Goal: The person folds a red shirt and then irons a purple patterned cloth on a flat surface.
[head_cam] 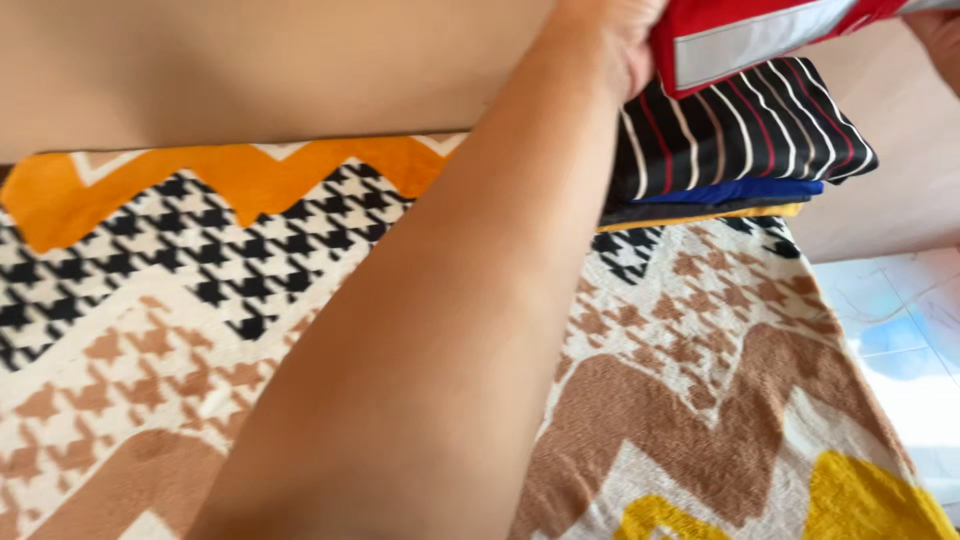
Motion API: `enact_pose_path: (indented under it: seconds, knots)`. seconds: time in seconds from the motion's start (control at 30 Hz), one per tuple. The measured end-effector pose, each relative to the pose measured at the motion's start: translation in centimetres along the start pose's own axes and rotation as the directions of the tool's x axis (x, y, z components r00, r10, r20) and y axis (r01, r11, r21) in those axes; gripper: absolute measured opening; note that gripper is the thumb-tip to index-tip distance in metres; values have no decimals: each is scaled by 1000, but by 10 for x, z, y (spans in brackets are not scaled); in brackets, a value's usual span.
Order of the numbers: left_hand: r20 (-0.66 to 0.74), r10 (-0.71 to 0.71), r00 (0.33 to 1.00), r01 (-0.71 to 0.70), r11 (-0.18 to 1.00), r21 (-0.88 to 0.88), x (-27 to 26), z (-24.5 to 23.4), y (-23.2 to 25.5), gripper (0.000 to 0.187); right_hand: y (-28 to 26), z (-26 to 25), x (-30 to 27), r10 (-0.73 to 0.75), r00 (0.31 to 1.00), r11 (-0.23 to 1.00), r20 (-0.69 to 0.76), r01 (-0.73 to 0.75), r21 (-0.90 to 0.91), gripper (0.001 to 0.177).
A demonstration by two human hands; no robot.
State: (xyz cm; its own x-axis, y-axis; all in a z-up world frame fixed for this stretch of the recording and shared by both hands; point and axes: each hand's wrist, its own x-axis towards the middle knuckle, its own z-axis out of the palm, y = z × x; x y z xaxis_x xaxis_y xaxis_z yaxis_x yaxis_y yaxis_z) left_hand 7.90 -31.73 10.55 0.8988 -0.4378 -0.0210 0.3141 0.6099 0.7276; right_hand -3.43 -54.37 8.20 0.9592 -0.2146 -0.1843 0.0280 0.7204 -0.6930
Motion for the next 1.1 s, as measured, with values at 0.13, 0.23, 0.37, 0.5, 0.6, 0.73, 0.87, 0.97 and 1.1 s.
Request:
enact_pose_path:
  seconds: [0.13,0.23,0.37,0.5,0.6,0.73,0.87,0.97,1.1]
  knots:
    - [-209,-18,978,68,970,232,40,6,-76,75,-28,-86,39,59,987,980,-150,-29,199,43]
    - [-346,5,938,133,919,372,36,-22,-104,84,-31,-122,56,114,978,939,-174,-49,341,41]
    - [-364,77,928,94,897,431,44,-12,-100,81,-43,-129,63,89,990,898,-112,-31,438,34]
    - [-336,464,820,-106,699,707,30,-16,-94,76,-37,-113,55,9,999,989,-39,-3,147,41]
    - [-641,86,763,377,747,548,4,-21,-94,82,-20,-99,44,-2,847,984,-532,-94,-152,51]
    - [-515,246,821,272,625,732,-11,-16,-90,82,-23,-127,66,-11,839,965,-544,-133,-225,72]
    - [-451,207,868,250,603,758,-12,-7,-92,86,-32,-143,113,-273,918,819,-288,65,-570,67]
    - [-267,390,882,120,361,925,-27,-16,-94,57,-11,-114,104,-168,814,858,-556,-156,-489,64]
    - [-335,52,941,300,334,893,-70,-42,-83,71,20,-79,47,-93,743,905,-663,-215,-368,64]
